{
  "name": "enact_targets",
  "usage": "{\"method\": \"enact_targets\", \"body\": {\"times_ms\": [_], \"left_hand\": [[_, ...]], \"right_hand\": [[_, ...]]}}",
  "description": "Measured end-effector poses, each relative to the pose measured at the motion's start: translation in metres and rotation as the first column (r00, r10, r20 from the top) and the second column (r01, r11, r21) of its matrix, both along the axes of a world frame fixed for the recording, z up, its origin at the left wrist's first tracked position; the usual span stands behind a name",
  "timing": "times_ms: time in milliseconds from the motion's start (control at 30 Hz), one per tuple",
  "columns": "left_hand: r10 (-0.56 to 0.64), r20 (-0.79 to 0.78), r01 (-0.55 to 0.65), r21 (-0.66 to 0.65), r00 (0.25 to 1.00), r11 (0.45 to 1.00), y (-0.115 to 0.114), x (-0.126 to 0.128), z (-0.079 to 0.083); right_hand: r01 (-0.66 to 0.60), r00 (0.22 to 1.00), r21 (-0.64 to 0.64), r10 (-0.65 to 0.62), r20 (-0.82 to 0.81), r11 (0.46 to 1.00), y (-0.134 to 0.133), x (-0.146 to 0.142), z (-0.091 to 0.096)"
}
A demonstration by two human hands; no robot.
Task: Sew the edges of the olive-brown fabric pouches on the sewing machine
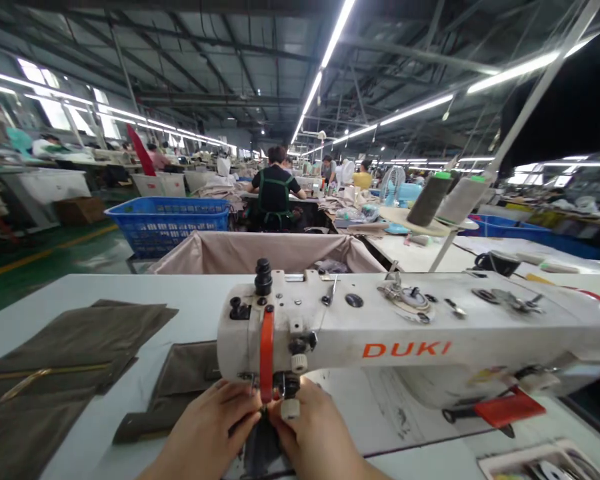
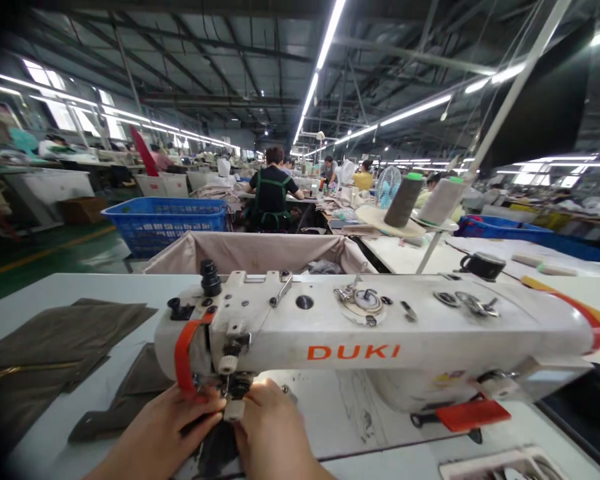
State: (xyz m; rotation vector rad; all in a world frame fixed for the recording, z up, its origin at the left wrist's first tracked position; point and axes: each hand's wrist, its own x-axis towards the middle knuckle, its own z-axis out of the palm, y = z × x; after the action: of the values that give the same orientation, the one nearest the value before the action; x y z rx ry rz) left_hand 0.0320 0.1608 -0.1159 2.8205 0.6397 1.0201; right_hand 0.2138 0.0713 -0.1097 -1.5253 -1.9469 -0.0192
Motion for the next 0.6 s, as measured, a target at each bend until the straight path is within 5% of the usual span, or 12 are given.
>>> {"method": "enact_targets", "body": {"times_ms": [133,333,500,600], "left_hand": [[0.005,-0.057,-0.011,-0.096,0.998,0.995,0.005,-0.003,0.009],[0.027,-0.424,-0.150,-0.258,0.905,0.954,-0.017,-0.036,0.050],[-0.130,-0.458,-0.156,-0.534,0.880,0.831,-0.084,-0.108,0.062],[0.091,-0.289,-0.225,-0.475,0.953,0.851,-0.123,-0.174,0.056]], "right_hand": [[-0.028,0.999,0.007,0.029,-0.029,1.000,-0.004,0.005,0.006],[-0.069,0.989,0.049,0.075,-0.125,0.996,-0.013,0.022,0.012],[-0.145,0.977,0.074,0.154,-0.148,0.987,-0.015,0.034,0.007],[-0.140,0.981,0.079,0.149,-0.123,0.987,-0.018,0.044,-0.003]]}}
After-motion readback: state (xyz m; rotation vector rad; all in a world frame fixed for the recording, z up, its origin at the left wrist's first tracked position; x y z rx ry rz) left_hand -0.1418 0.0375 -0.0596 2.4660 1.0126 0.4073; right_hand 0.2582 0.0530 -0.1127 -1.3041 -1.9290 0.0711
